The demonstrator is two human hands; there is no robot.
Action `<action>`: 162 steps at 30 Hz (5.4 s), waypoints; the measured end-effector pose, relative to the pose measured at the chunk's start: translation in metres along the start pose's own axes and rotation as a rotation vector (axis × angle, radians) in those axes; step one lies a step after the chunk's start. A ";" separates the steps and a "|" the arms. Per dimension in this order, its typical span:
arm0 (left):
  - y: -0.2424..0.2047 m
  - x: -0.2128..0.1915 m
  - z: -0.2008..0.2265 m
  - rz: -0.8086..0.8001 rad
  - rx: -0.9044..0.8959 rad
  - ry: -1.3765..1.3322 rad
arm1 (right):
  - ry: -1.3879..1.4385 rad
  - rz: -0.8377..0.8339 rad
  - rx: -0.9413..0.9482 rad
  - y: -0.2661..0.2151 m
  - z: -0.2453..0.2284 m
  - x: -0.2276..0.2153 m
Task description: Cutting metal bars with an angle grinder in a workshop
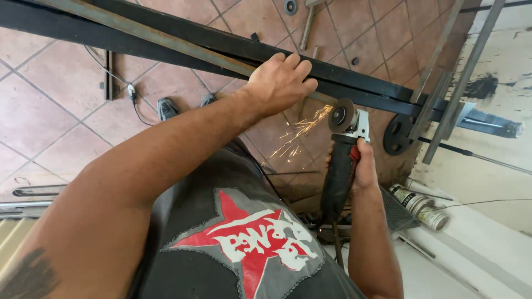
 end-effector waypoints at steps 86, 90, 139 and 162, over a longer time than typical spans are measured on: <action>0.005 -0.014 0.013 0.446 0.313 0.095 | -1.314 0.207 -0.463 -0.051 -0.030 -0.019; 0.009 -0.016 0.013 0.342 0.310 0.136 | -1.302 0.171 -0.510 -0.052 -0.031 -0.010; -0.002 -0.008 0.008 0.268 0.572 0.044 | -1.123 0.465 -0.415 -0.105 0.053 0.022; -0.003 -0.006 0.007 0.285 0.578 0.046 | -1.216 0.447 -0.338 -0.091 0.028 0.045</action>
Point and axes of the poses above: each hand's wrist, its own y-axis towards the middle knuckle, its own x-axis out of the palm, z = x × y, the point moved 6 cm from there along y, towards the middle knuckle, and after that the axes turned 6 degrees about x, right-handed, at the moved point
